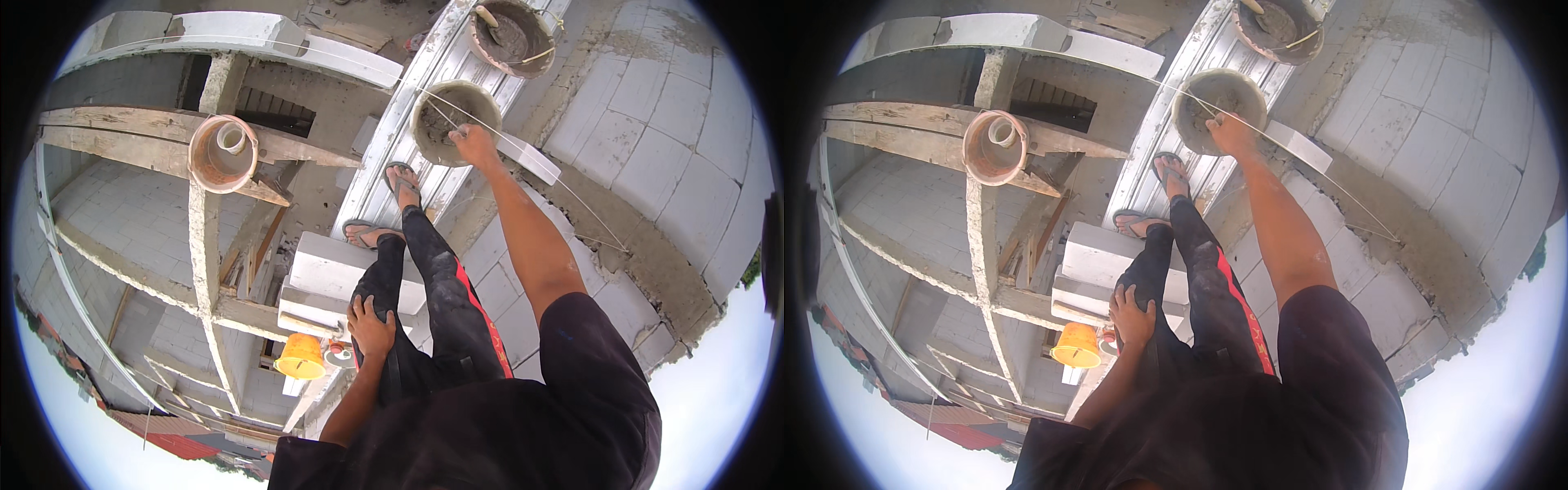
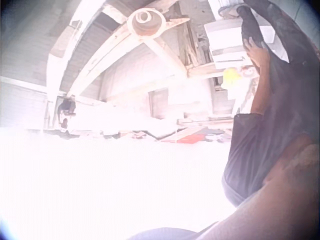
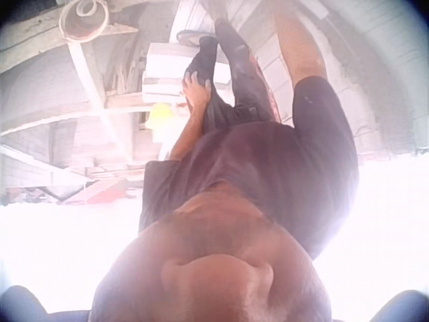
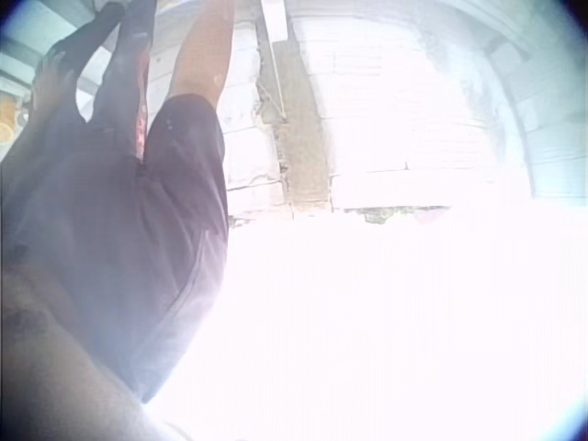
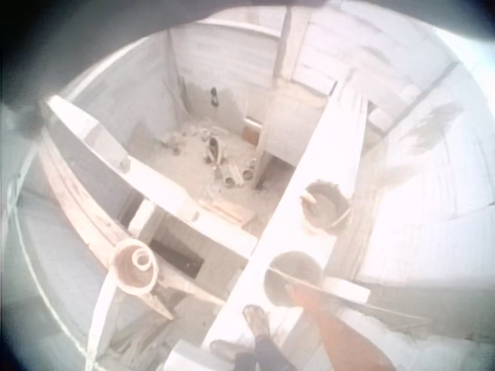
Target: The person places white rectangular tiles onto a curved wall structure, applies cement with a trowel, and uses a hammer to tap the tiles into position. The person moves buckets and tools around the work area while continuing to install tiles.
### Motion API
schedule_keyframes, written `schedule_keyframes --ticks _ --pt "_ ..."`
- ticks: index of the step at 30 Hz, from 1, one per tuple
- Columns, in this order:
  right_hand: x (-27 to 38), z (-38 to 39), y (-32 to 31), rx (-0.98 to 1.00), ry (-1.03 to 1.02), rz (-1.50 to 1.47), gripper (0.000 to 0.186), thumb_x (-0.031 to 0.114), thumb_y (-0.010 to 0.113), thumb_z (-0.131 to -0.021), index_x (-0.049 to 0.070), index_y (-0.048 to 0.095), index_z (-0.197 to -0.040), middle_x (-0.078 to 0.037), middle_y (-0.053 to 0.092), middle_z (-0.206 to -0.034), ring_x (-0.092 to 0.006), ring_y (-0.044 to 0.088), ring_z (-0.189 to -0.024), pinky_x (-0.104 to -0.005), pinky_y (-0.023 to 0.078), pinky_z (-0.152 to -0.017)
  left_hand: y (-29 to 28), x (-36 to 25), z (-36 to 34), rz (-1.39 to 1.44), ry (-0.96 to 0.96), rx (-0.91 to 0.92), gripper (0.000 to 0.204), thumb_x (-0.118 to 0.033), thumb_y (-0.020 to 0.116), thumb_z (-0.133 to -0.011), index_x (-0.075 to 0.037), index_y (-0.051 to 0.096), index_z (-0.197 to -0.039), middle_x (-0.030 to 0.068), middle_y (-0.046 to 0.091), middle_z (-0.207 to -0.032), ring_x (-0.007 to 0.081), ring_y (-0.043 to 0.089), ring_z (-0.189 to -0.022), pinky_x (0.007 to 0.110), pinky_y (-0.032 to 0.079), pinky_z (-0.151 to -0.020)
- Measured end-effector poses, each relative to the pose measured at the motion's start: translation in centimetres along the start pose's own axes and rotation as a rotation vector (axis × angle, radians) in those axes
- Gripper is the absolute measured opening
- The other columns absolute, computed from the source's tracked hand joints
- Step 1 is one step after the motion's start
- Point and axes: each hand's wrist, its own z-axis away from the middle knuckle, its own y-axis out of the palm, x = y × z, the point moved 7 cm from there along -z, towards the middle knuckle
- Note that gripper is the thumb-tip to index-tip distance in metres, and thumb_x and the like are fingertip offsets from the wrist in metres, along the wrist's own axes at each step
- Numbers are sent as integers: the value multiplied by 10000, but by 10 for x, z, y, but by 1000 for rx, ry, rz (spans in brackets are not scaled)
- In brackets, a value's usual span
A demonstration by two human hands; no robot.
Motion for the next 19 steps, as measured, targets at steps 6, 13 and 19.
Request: schedule_keyframes --ticks 6,13,19 --pt "-19 -8 22 67 123 211 680 389 709 -945 69 495 -1505 -219 573 -1447 -394 556 -1327 -493 439 -1123 -8 -2 -10 8 -17 73 635 -363 741 -866 -103 569 -1419 144 423 -1566 409 334 -1465 555 315 -1175" --pt "-19 154 105 383 30 220 707 403 679 -950 30 470 -1513 -232 490 -1526 -416 478 -1400 -496 419 -1151 -5 21 -1 87 -28 124 740 -433 751 -869 -132 489 -1491 148 355 -1601 429 298 -1484 580 288 -1198" --pt "-23 370 94 579 55 99 924 564 592 -999 -39 249 -1608 -306 355 -1606 -431 359 -1500 -481 311 -1230 29 76 25 326 -16 426 1184 -725 709 -803 -191 128 -1685 301 83 -1704 500 179 -1559 521 233 -1265"
